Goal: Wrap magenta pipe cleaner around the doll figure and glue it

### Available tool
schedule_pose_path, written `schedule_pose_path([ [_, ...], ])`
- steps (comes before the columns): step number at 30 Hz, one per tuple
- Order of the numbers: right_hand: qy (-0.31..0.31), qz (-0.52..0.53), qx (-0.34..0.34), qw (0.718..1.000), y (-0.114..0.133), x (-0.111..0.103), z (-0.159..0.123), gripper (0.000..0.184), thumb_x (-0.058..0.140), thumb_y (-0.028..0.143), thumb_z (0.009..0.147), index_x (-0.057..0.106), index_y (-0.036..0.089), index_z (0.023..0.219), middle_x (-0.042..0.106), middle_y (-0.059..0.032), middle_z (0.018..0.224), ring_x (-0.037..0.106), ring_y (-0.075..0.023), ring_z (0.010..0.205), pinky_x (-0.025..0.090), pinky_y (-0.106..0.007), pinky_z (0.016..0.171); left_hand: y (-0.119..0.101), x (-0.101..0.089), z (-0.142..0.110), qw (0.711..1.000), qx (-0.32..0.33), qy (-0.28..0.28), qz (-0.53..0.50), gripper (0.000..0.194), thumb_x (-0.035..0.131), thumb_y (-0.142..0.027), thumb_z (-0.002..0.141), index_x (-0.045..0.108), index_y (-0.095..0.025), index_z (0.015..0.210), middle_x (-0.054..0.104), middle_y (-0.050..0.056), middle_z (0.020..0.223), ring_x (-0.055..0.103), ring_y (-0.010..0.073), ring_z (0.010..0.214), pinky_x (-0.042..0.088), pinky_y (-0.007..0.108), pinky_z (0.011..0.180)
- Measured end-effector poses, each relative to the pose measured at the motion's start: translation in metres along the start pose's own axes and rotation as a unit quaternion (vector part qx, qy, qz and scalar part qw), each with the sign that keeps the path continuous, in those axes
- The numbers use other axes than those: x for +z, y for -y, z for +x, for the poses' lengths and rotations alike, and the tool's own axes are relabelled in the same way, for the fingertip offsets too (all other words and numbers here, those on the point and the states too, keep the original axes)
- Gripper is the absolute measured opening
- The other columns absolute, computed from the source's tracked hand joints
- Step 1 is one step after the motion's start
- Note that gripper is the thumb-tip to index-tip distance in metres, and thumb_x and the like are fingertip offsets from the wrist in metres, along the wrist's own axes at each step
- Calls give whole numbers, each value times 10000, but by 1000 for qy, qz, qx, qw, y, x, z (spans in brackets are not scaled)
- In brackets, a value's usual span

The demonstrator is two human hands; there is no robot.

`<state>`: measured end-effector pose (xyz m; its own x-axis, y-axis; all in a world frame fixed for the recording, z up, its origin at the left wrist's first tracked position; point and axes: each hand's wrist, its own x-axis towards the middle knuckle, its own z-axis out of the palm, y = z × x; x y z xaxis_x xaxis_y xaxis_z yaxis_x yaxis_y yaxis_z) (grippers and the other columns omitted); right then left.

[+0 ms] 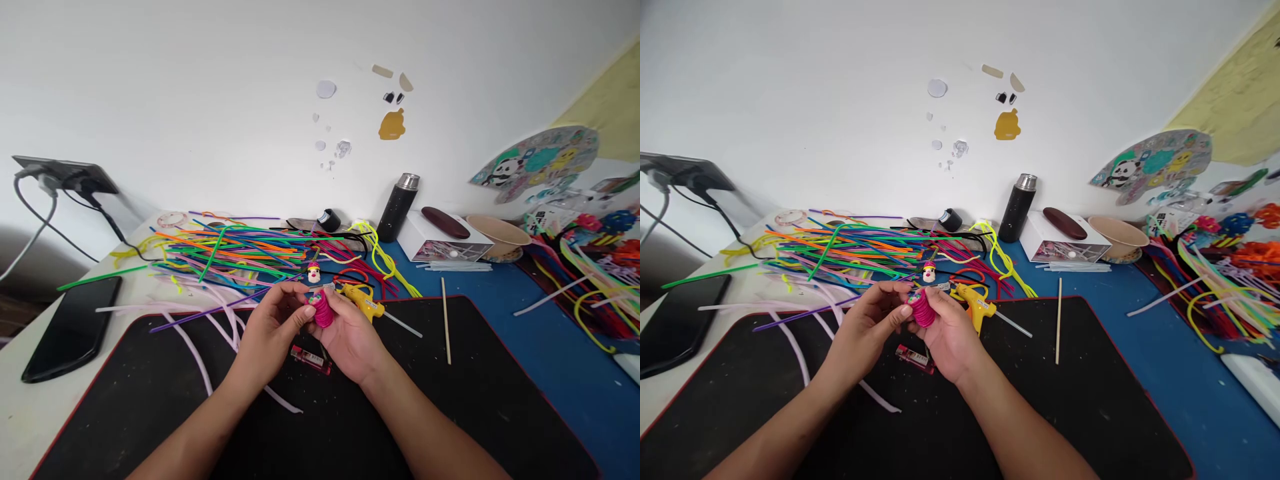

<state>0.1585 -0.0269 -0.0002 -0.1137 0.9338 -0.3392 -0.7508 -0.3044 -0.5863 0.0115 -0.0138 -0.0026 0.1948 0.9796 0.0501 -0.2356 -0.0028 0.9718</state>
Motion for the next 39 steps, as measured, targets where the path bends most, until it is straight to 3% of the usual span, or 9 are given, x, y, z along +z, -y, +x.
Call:
schedule_pose_path([
  [6,27,-8,3,1000,0,-1,0,377,1007,425,715,771,194,898,766,0,840,674,-151,749,520,-287,717,-8,1,3,998,-6,-24,-57,401,940,-416,776,622,-212,910,657,-49,800,636,110,634,509,217,569],
  [11,19,-11,9,1000,0,-2,1,382,1001,404,727,759,193,933,763,-9,876,686,-164,790,520,-300,741,-10,-1,2,1000,-4,-25,-14,369,900,-470,810,649,-200,835,654,-37,734,630,130,652,522,244,625],
  [20,4,-56,-68,996,1,-1,3,321,1000,380,720,788,207,887,750,-10,893,668,-170,832,530,-319,797,-9,-3,0,996,9,-48,80,342,827,-531,850,726,-208,896,721,14,857,639,179,758,544,307,738],
  [28,-27,-120,-142,982,4,-3,1,348,1007,436,701,802,220,880,750,-18,855,646,-172,805,508,-315,769,-6,0,-4,992,33,-40,114,294,795,-476,897,760,-218,1034,779,63,1063,703,227,918,551,346,817],
  [34,-12,-197,-181,963,4,1,-2,291,978,440,744,811,247,885,760,-31,911,661,-212,905,520,-357,847,-6,0,-5,993,24,-47,102,301,821,-457,873,765,-221,1050,789,69,1101,718,237,946,565,349,823],
  [39,-7,-227,-203,952,3,0,-3,225,944,398,784,811,265,908,754,-29,933,669,-218,915,537,-364,860,-6,-2,-2,998,-24,-31,49,370,869,-495,812,779,-212,1032,808,72,1079,733,258,979,580,391,914],
])
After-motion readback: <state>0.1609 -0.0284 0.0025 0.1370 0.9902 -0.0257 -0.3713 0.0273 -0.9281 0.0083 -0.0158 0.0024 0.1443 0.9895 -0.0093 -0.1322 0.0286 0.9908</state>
